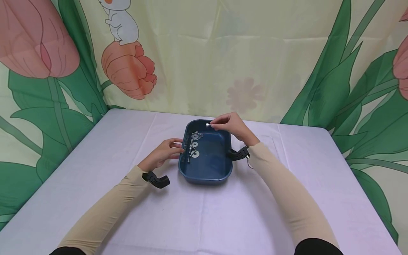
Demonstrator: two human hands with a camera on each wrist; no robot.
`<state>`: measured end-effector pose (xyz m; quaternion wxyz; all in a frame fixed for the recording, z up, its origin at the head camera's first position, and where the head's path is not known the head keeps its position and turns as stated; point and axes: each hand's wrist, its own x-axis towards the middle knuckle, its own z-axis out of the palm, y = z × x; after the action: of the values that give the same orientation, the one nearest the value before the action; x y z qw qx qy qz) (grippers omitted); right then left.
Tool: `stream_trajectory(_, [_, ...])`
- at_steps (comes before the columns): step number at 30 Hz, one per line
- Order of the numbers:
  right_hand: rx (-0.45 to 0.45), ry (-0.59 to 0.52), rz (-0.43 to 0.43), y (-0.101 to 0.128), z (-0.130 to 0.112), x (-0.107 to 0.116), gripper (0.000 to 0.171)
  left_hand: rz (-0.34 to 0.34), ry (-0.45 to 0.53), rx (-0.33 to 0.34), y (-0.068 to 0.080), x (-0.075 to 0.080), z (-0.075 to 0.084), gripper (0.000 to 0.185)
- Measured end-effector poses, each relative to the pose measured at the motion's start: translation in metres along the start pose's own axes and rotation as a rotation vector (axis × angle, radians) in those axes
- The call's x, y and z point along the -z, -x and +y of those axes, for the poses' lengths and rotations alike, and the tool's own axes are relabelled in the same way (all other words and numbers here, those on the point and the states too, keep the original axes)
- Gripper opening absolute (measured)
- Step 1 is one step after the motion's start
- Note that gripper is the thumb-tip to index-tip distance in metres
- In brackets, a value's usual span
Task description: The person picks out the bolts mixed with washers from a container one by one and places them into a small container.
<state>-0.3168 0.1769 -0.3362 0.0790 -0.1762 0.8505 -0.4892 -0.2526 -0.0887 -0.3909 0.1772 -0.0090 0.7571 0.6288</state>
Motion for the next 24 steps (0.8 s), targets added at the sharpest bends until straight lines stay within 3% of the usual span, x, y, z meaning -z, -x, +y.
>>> stream_trajectory(10, [-0.004,0.020,0.064,0.019,0.005,0.031,0.028,0.005,-0.013,0.031,-0.001,0.000,0.002,0.050])
stream_trajectory(24, [-0.049,-0.068,0.114,0.046,0.017,0.063,0.023,-0.030,-0.047,0.077,0.002,0.003,0.010,0.050])
